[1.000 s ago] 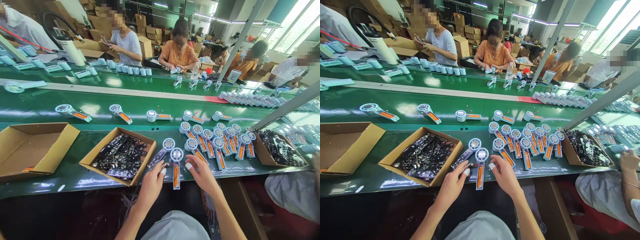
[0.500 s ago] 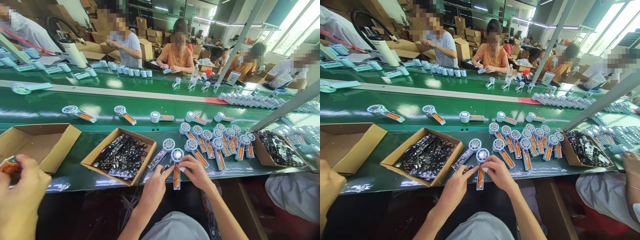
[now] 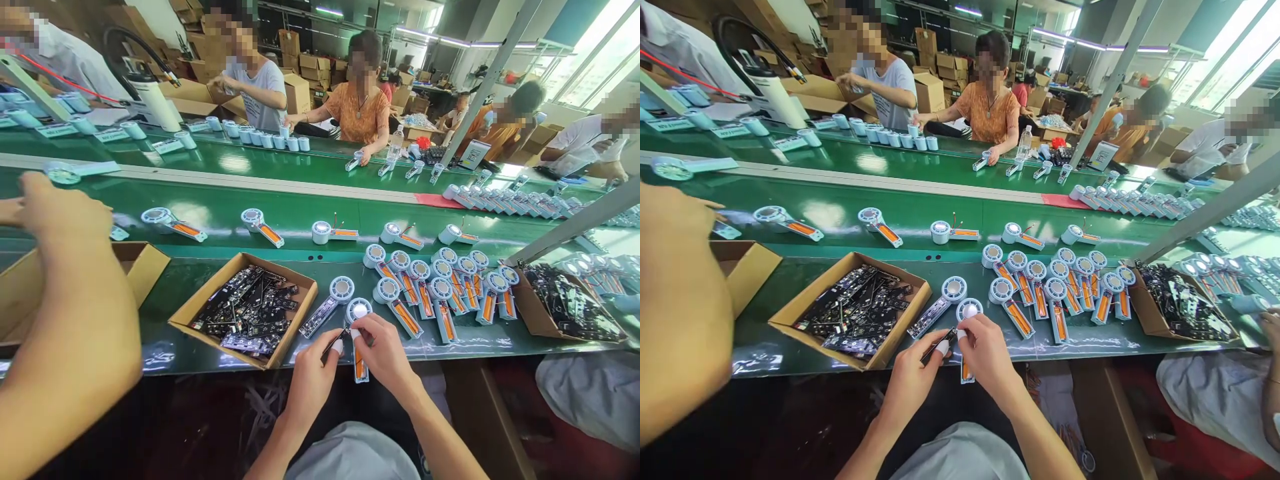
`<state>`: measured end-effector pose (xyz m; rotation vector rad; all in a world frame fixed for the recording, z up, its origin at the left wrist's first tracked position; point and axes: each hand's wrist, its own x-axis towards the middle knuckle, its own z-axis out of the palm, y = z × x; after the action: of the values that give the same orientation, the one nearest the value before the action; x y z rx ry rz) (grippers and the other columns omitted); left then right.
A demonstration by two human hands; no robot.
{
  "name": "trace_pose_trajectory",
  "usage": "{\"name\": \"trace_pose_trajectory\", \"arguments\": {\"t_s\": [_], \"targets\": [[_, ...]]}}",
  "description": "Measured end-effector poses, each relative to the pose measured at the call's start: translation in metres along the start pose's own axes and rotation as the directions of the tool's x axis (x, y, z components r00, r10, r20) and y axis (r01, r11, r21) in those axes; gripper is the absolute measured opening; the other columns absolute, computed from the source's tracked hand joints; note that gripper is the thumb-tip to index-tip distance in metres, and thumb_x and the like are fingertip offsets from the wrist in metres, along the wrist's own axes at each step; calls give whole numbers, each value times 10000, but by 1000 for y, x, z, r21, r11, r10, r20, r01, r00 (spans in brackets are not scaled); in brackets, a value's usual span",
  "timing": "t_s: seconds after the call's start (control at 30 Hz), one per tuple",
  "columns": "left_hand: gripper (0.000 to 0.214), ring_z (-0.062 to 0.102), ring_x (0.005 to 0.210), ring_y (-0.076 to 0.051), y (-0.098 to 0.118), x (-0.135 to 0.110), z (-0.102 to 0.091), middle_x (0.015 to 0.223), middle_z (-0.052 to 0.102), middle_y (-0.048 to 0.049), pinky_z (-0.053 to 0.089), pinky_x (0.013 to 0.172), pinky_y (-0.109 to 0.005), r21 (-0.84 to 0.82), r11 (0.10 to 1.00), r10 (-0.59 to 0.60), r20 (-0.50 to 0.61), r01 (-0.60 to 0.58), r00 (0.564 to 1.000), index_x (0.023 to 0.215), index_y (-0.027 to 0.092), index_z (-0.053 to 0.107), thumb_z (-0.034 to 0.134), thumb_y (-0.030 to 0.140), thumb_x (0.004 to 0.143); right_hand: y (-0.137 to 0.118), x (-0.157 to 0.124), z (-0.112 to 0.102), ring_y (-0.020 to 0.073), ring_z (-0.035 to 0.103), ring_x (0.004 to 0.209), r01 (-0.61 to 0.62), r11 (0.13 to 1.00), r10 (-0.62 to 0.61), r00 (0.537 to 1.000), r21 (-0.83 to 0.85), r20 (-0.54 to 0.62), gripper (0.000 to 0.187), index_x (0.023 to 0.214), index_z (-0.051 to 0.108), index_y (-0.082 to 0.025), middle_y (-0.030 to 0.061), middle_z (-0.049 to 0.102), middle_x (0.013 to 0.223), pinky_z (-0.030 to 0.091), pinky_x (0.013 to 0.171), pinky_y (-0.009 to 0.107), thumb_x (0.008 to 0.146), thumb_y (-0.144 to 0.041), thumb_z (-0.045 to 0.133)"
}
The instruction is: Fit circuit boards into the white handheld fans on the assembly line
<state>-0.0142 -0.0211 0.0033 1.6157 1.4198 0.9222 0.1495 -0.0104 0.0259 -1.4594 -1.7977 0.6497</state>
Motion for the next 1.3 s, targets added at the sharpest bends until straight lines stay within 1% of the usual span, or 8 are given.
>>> {"name": "trace_pose_trajectory", "arguments": {"t_s": [0.23, 0.43, 0.63, 0.8, 0.93, 1.1, 1.2, 1.3], "targets": [[309, 750, 971, -239, -5, -7, 9, 1071, 789, -87, 600, 873, -359, -26, 992, 124, -102, -127, 987, 1059, 195, 744, 490, 189, 885, -10, -4, -5, 201, 645, 817, 73, 940, -40, 994, -332, 104, 199, 915, 670, -212, 65, 654, 936, 479, 678, 268, 865, -61, 550], [297, 761, 908, -234, -10, -7, 12, 1033, 790, -91, 619, 850, -361, -3, 993, 113, -121, -114, 986, 1074, 181, 738, 498, 174, 899, -6, -5, -6, 174, 638, 761, 36, 970, -12, 995, -240, 101, 189, 897, 664, -213, 38, 661, 896, 476, 685, 260, 865, -57, 561], [343, 743, 1008, -229, -11, -9, 15, 1100, 776, -100, 607, 884, -330, 128, 954, 289, -134, -273, 948, 1133, 180, 723, 461, 122, 920, -6, -6, 1, 193, 640, 787, 44, 941, -10, 995, -336, 102, 155, 883, 658, -199, 51, 665, 890, 464, 671, 267, 871, -67, 577], [352, 751, 931, -218, -11, -11, 15, 1028, 774, -101, 617, 813, -310, 170, 920, 375, -120, -353, 919, 1166, 173, 710, 445, 122, 941, -5, -8, 6, 206, 641, 821, 78, 919, -45, 994, -386, 95, 172, 891, 648, -187, 68, 664, 914, 486, 700, 272, 878, -45, 551], [305, 738, 932, -220, -9, -5, 6, 1014, 771, -87, 607, 823, -313, 50, 957, 290, -70, -287, 954, 1107, 187, 739, 502, 140, 921, 2, -4, -3, 196, 656, 876, 146, 957, -102, 978, -250, 182, 227, 997, 659, -188, 75, 672, 994, 513, 780, 280, 902, -34, 523], [276, 711, 728, -177, -9, 5, -3, 941, 750, -68, 596, 659, -269, -141, 976, 178, 70, -167, 982, 1099, 200, 753, 531, 217, 937, 10, 0, -14, 194, 664, 902, 136, 990, -125, 974, -46, 190, 303, 1119, 681, -191, 77, 682, 1021, 525, 810, 291, 913, -38, 520], [266, 713, 807, -188, -13, 10, -5, 974, 751, -78, 590, 725, -277, -156, 969, 205, 90, -189, 975, 1074, 203, 765, 541, 228, 933, 13, 2, -14, 184, 662, 881, 140, 988, -148, 975, 64, 167, 260, 1032, 726, -182, 71, 683, 980, 522, 804, 282, 912, -45, 539], [264, 712, 921, -204, -15, 14, -4, 1029, 760, -89, 573, 839, -303, -161, 958, 256, 113, -236, 960, 1045, 206, 775, 540, 219, 925, 13, 5, -14, 183, 648, 871, 125, 989, -137, 977, 82, 163, 254, 975, 745, -174, 64, 677, 944, 506, 797, 282, 881, -27, 560]]}}
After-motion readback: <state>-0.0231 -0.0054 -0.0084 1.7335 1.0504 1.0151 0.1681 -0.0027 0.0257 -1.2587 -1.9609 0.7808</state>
